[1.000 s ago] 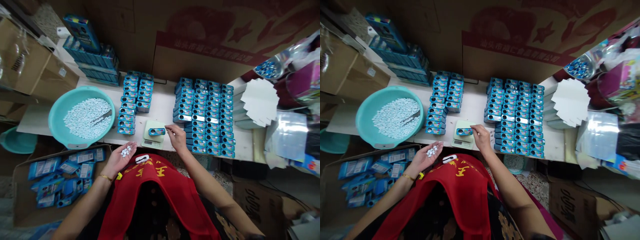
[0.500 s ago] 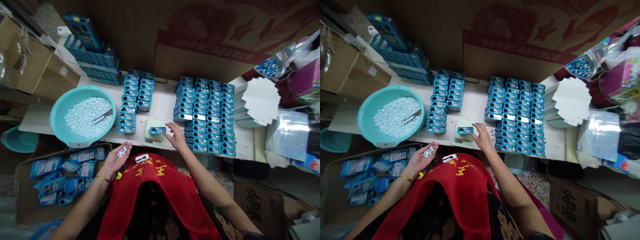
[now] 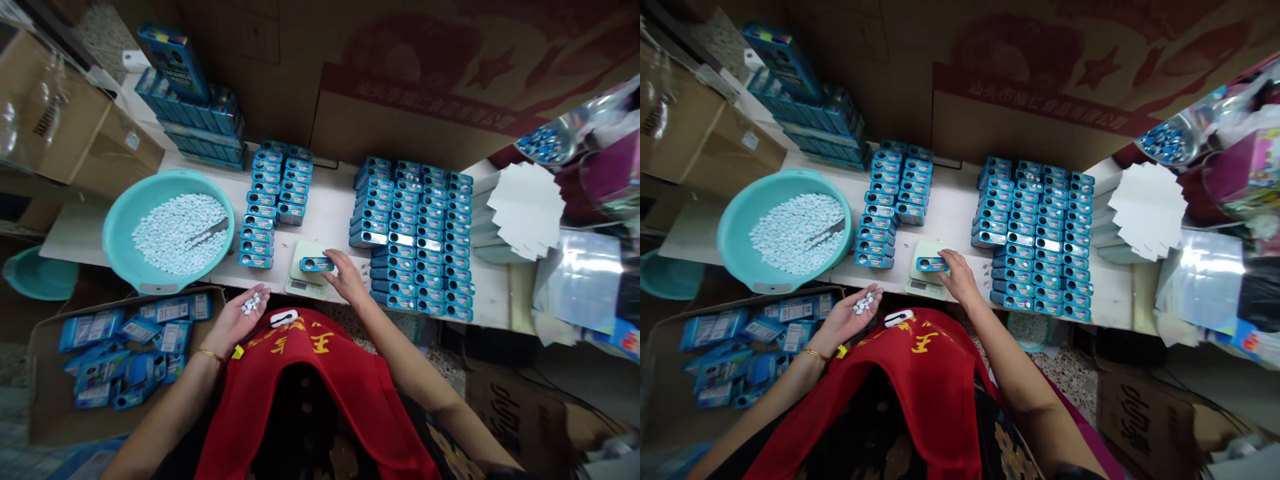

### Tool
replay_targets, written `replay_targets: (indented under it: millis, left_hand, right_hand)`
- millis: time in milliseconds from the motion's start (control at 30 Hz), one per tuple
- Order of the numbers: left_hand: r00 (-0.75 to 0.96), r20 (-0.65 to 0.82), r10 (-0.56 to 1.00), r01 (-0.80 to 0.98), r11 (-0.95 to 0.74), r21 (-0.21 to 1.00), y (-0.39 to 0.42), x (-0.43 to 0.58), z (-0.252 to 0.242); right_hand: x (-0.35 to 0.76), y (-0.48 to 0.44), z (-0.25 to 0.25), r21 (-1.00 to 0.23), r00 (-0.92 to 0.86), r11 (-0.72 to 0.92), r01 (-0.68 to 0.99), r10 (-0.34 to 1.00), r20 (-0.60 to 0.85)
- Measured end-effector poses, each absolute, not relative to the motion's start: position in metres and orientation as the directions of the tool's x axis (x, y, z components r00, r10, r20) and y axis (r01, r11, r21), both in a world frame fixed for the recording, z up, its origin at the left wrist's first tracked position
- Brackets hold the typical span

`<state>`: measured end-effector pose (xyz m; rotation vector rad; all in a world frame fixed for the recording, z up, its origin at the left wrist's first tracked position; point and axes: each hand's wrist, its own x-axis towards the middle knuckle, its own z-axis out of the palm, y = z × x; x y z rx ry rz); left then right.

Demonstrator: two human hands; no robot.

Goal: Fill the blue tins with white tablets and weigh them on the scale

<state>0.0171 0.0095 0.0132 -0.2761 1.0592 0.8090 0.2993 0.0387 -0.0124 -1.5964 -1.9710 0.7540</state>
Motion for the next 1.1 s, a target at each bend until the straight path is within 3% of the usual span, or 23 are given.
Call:
replay_targets:
  millis: [133,400,567,667,900,1100]
  left_hand:
    - [0.260,-0.856,0.446,-0.701,0.697,0.150,0.014,0.027,0.015]
    - [0.305,-0.792,0.528,-0.729,0.665,0.163,0.041,0.062,0.009]
    - [0.320,-0.774,0.547,-0.707,0.681,0.190,0.045,0.070,0.009]
    - [0.335,-0.763,0.553,-0.693,0.693,0.199,0.045,0.069,0.011]
    - [0.293,-0.792,0.535,-0.696,0.688,0.207,0.040,0.047,0.012]
    - [0.212,-0.834,0.509,-0.711,0.666,0.225,0.021,0.026,0.013]
  right_hand:
    - [0.291,0.043,-0.013,-0.676,-0.230,0.167,0.717,0.973,-0.004]
    - [0.248,0.030,0.069,-0.397,-0.482,0.455,0.797,0.876,0.036]
    - [0.253,0.030,0.066,-0.330,-0.456,0.430,0.840,0.890,0.001]
    - [0.261,0.028,0.057,-0.373,-0.418,0.392,0.841,0.908,0.011]
    - [0.255,0.065,0.025,-0.662,-0.209,0.276,0.696,0.961,0.181]
    - [0.223,0.137,-0.018,-0.726,-0.108,0.223,0.651,0.973,0.202]
